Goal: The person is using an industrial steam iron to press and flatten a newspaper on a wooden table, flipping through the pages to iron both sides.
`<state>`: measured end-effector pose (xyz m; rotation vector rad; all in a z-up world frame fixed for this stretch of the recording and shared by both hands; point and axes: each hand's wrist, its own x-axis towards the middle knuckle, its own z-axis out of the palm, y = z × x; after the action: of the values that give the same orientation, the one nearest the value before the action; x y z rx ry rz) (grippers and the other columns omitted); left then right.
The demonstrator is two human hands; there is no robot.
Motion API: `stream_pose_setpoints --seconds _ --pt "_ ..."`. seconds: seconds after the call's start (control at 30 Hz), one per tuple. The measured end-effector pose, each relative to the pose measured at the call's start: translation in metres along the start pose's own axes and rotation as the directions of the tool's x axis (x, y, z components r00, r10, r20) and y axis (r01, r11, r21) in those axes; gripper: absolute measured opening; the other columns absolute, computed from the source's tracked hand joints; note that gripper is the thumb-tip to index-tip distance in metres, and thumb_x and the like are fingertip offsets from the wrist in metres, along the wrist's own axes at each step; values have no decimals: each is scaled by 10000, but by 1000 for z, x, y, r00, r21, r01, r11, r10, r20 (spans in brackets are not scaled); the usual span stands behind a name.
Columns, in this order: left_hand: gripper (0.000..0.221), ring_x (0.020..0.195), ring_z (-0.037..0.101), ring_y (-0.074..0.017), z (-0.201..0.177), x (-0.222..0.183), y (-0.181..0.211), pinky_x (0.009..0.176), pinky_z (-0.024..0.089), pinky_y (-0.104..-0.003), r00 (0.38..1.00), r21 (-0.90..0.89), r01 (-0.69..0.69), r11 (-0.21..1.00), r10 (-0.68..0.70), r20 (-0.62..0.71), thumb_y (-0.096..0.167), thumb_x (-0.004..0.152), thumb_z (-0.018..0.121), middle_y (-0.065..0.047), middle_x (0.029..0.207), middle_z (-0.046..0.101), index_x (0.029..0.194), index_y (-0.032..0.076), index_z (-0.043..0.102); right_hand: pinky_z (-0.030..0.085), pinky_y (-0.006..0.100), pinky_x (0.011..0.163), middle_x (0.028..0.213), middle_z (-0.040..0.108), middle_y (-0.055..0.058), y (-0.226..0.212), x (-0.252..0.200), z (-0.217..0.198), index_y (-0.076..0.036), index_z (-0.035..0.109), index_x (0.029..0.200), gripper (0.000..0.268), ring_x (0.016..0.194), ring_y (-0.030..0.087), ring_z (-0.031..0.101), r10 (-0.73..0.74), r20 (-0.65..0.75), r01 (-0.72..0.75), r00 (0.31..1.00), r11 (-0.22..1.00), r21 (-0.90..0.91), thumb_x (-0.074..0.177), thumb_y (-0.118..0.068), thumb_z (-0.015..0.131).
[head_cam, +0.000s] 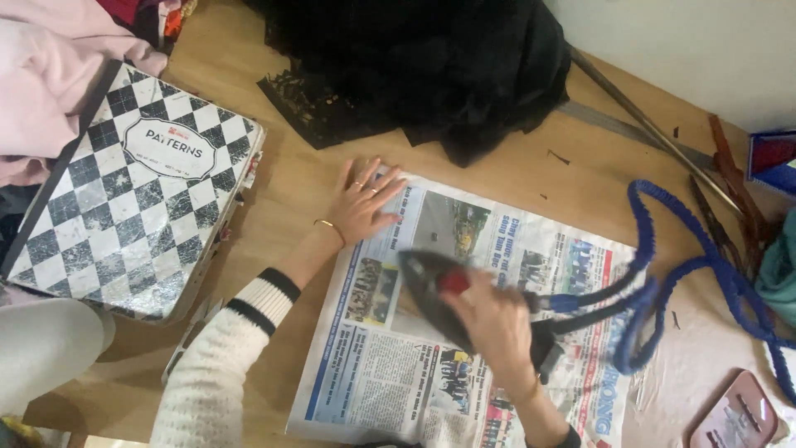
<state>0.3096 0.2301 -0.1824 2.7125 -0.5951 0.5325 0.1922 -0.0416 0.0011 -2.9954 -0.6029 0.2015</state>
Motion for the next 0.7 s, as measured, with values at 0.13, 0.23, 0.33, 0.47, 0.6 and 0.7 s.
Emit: stream_pose_setpoints --seconds 0.13,0.23,0.33,0.47,0.6,0.7 --pt "738 1554 202 -266 -11 -18 13 1211 25 -639 991 -11 84 996 -85 -106 750 997 204 79 1672 312 1562 318 401 553 572 851 918 744 219 11 36 -19 -137 584 1245 567 861 427 747 267 -83 -267 960 964 4 980 -635 516" --pt "704 1544 226 -292 -28 -35 34 1184 88 -693 977 -18 206 978 -206 -50 693 1006 275 28 1642 374 1552 277 426 560 518 846 809 750 172 9 66 -29 -148 596 1168 506 829 395 757 242 -118 -248 963 968 -33 995 -616 515" --pt "680 1542 226 -327 -58 -58 63 1167 107 -737 938 6 342 940 -342 54 663 1003 336 -27 1607 427 1519 240 470 568 482 821 774 749 138 -3 95 -31 -168 605 1142 486 798 363 764 158 -134 -166 978 985 -49 985 -620 525" --pt "657 1503 261 -425 -120 -95 115 1134 185 -763 867 42 474 879 -475 154 601 971 467 -115 1642 344 1496 206 470 588 471 777 737 743 146 -11 141 -12 -151 684 1076 496 738 373 754 17 -207 -23 978 999 -27 960 -621 579" --pt "690 1538 170 -393 -133 -150 147 1184 155 -677 843 91 489 868 -496 207 640 1016 248 -65 1680 239 1572 242 340 515 228 442 638 625 9 -39 154 -29 -76 679 1034 527 478 110 612 -173 -163 174 971 985 -8 1014 -569 492" --pt "725 1528 173 -423 -149 -179 160 1149 216 -713 806 205 514 833 -551 215 680 995 188 -94 1689 203 1605 293 250 477 248 445 593 586 -10 -51 139 -20 -92 645 977 429 458 103 569 -311 -267 306 912 950 -63 975 -521 637"
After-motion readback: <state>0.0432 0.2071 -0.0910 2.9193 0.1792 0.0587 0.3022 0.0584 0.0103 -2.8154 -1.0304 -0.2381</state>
